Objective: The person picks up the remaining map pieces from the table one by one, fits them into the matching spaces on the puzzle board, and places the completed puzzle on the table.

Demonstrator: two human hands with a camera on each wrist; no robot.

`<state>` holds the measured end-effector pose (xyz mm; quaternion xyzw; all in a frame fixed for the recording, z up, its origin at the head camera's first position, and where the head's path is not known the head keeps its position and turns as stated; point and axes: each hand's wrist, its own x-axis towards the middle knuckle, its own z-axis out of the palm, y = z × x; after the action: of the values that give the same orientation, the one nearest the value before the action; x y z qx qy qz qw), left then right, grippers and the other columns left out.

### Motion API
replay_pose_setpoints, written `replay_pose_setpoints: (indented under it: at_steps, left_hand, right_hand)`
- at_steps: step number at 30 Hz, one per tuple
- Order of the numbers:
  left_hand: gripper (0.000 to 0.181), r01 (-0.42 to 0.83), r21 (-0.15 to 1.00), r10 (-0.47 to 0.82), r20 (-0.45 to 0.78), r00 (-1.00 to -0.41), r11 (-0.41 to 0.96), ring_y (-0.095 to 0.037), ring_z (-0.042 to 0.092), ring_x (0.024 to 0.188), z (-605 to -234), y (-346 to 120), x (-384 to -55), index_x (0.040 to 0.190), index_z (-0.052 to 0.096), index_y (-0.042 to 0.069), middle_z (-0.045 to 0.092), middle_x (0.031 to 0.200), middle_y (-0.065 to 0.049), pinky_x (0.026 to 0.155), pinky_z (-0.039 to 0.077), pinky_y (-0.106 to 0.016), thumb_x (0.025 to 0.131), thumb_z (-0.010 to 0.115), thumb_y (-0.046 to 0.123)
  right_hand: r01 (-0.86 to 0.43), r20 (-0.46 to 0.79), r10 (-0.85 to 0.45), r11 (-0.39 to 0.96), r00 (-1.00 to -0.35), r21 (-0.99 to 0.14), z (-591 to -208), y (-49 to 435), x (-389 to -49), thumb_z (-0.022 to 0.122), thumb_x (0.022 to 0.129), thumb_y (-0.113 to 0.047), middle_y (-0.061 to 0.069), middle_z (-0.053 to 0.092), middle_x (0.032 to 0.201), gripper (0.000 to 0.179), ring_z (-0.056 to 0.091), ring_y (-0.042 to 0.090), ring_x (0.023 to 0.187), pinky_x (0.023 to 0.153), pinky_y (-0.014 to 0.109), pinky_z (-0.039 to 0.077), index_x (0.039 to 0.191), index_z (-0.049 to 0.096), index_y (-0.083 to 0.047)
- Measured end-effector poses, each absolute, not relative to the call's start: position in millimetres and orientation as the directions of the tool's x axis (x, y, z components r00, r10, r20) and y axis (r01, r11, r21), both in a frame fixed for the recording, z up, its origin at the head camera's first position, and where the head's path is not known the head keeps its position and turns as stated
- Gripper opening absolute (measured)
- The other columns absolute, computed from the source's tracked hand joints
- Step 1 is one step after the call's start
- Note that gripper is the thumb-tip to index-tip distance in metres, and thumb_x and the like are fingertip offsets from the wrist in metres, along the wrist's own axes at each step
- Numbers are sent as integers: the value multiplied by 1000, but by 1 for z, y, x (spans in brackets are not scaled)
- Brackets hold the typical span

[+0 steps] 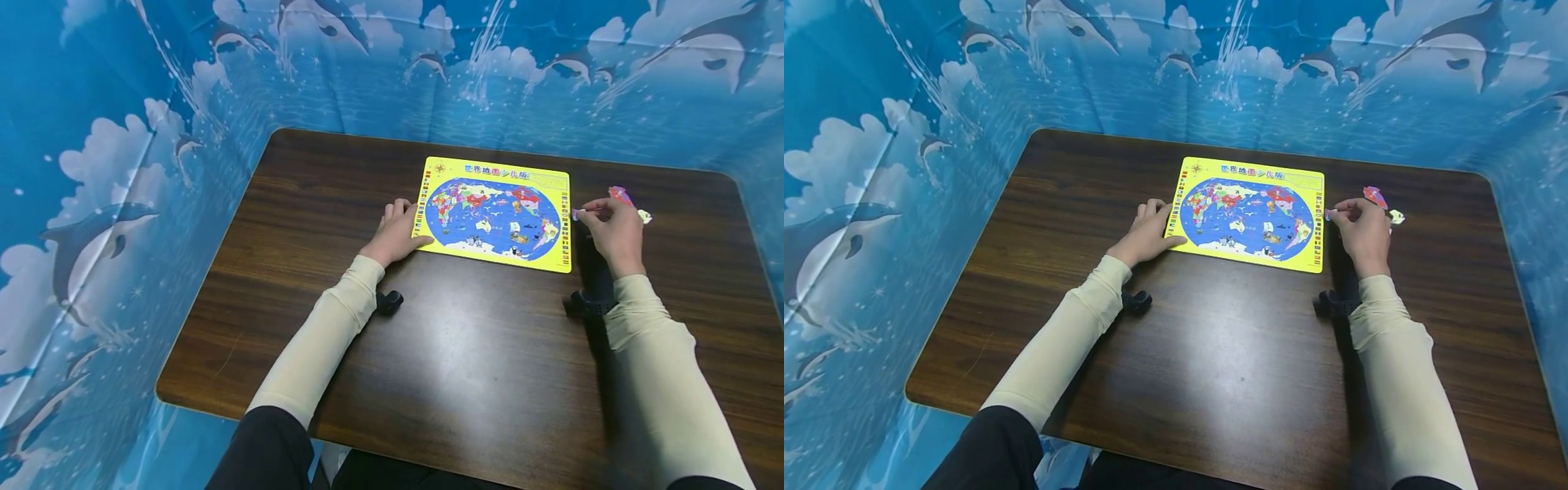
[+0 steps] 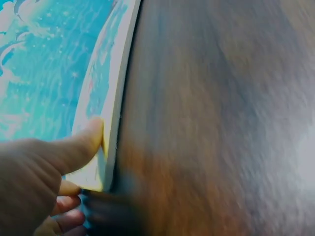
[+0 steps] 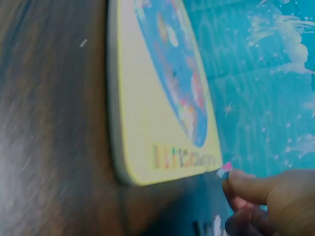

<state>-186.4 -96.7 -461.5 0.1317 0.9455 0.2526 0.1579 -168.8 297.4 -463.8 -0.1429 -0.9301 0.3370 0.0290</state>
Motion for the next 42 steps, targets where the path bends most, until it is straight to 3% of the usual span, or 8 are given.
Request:
replay_pose_setpoints:
  at_steps: [8,14,20,29,32,36,42]
  left_hand:
    - [74,57,503,235,-298,-925,862,-30,28,129,-450,-81,-184,156,38,2,32,146,-15,109,40,-42,98,74,32]
    - [70,-2,502,184,-321,-929,865,-30,31,132,-448,-73,-182,153,39,-2,32,144,-16,110,42,-41,98,73,25]
    - [64,-21,515,169,-318,-933,857,-31,32,132,-446,-70,-183,149,43,-4,31,142,-17,108,44,-42,99,73,21]
    - [60,-32,574,184,-313,-932,818,-31,30,133,-449,-72,-184,147,47,-3,32,144,-19,113,42,-41,97,75,14]
    - [62,-48,573,171,-322,-931,818,-31,30,133,-451,-73,-183,148,47,-3,33,144,-19,113,42,-40,96,75,14]
    - [64,-49,562,172,-333,-927,825,-30,30,134,-451,-70,-182,150,45,-4,33,146,-18,114,42,-38,96,75,15]
    - [66,-45,536,164,-335,-928,843,-29,31,134,-448,-70,-184,151,43,-5,32,147,-17,112,43,-35,97,74,17]
  right_hand:
    - [162,-49,171,742,-984,-651,-457,277,-176,66,103,-30,27,69,122,40,61,31,102,70,21,40,128,68,2]
    - [132,-58,125,751,-991,-647,-463,267,-181,67,103,-26,29,70,119,38,64,36,103,79,33,43,127,68,4]
    - [95,-29,100,751,-995,-653,-464,262,-188,66,104,-25,29,70,118,35,63,37,103,82,38,43,124,70,3]
    - [127,-103,79,741,-992,-659,-459,246,-203,63,105,-30,28,69,126,39,63,39,110,96,52,46,128,69,1]
    - [133,-119,72,740,-990,-660,-456,238,-212,62,105,-34,26,69,127,41,63,37,107,89,49,50,129,69,-2]
    - [145,-138,72,742,-988,-654,-455,233,-216,62,105,-36,25,69,126,40,61,34,103,79,40,47,128,70,-3]
    - [148,-153,59,717,-987,-681,-456,220,-213,63,105,-34,24,69,123,39,58,31,103,81,37,41,129,70,-4]
